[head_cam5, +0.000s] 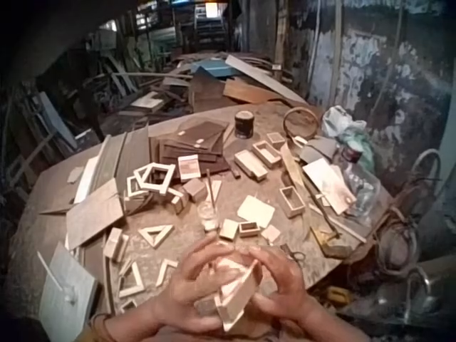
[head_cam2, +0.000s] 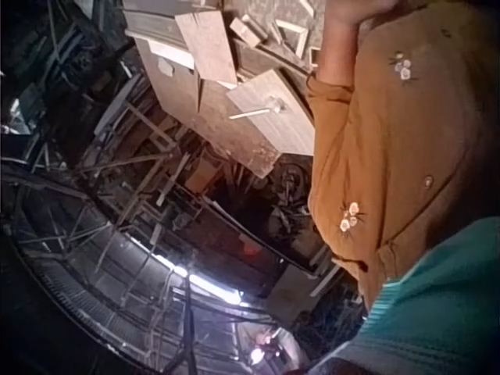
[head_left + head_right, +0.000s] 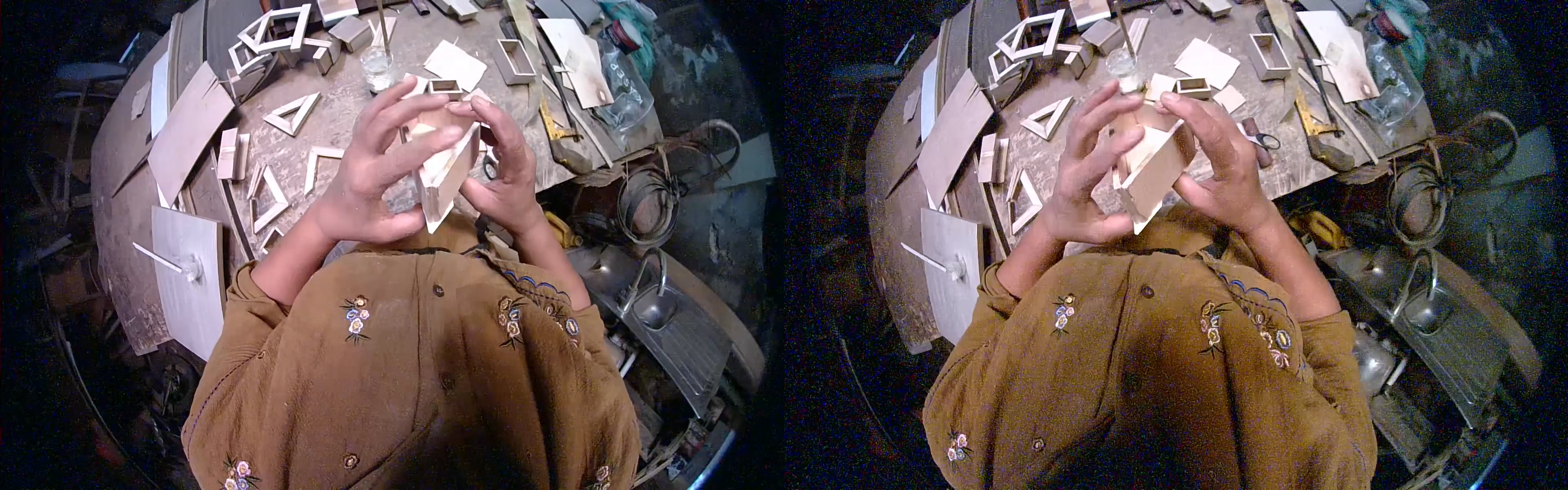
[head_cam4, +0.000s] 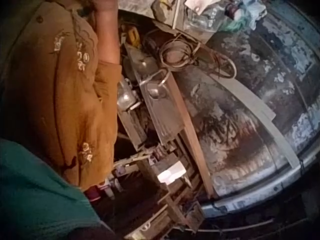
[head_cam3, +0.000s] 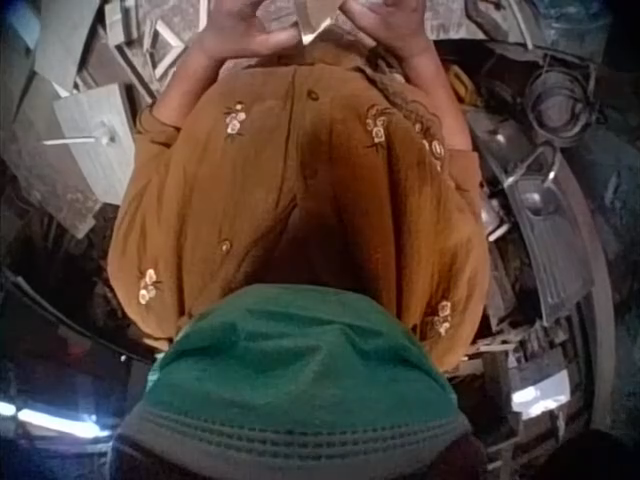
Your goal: Assembling and sanding small wooden components to create miniature boxes.
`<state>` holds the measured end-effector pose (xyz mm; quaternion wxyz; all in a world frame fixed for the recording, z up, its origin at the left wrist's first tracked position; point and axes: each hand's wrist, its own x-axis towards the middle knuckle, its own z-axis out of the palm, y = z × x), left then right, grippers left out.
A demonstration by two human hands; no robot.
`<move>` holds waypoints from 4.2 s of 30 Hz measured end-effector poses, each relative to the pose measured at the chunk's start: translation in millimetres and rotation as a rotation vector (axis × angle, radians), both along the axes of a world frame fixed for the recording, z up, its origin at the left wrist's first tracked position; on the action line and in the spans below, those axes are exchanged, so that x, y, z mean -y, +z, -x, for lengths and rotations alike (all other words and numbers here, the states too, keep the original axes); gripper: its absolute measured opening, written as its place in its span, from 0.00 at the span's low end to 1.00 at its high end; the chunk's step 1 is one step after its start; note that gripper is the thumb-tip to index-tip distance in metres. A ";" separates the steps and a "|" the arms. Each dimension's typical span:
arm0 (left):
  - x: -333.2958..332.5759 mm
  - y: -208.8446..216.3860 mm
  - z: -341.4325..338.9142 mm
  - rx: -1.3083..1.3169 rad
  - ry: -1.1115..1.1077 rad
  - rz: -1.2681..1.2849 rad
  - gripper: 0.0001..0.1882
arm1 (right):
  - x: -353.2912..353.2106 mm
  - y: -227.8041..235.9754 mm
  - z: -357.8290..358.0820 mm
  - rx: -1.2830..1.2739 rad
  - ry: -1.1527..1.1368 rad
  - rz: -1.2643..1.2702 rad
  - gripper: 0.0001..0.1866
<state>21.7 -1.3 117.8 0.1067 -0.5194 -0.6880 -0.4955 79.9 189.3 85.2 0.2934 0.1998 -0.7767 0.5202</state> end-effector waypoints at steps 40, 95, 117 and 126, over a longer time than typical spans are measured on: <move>-3.7 -37.9 -13.0 0.677 0.098 0.129 0.39 | -30.5 -24.7 -9.9 0.509 0.289 0.431 0.55; -40.7 -69.5 -22.1 1.144 -0.072 -0.322 0.41 | -5.2 -27.2 -7.3 0.618 0.392 1.393 0.33; 4.1 -100.5 3.7 1.793 0.118 -0.216 0.31 | -5.4 -70.0 -2.4 1.051 0.238 1.254 0.37; 16.0 -94.4 -5.0 1.625 -0.053 -0.278 0.20 | -0.1 -52.7 -12.3 0.981 0.221 1.076 0.48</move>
